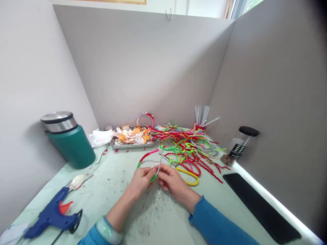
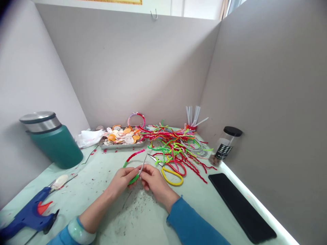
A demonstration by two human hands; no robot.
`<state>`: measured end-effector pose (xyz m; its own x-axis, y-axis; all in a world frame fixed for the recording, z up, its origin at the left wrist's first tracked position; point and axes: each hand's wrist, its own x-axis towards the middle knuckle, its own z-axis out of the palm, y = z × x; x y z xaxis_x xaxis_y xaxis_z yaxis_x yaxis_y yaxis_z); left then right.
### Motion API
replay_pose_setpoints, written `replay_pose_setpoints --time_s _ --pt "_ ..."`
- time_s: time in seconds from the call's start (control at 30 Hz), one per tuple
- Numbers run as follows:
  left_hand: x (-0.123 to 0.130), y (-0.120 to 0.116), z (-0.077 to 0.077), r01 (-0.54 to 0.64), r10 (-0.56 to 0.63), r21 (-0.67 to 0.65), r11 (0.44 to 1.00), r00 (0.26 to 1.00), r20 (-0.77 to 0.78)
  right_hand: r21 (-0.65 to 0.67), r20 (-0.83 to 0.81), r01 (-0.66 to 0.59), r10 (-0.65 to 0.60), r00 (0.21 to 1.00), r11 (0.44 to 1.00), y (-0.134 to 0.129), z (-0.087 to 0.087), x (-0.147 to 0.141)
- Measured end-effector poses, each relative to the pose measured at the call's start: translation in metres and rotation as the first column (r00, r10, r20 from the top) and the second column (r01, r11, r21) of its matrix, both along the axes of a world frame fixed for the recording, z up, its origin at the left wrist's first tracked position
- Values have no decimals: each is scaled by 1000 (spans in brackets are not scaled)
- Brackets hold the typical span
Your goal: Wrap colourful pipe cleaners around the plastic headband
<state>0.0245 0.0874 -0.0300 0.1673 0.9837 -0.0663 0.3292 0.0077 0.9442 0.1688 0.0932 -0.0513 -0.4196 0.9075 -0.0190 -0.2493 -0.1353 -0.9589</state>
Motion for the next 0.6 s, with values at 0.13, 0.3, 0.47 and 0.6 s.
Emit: replay_pose_setpoints --time_s 0.13,0.3,0.47,0.6 --pt "-1 0 -1 -22 24 100 995 1000 -12 44 36 98 -100 994 994 1 -2 -2" --pt "1 -2 -3 28 -2 223 974 993 -117 66 93 175 -181 979 982 5 -5 -2" --pt "2 -2 -5 3 47 303 953 986 -157 139 201 214 -239 950 967 8 -12 -2" --pt "2 -1 -6 -19 102 362 932 971 -214 194 254 207 -253 934 959 9 -16 -2"
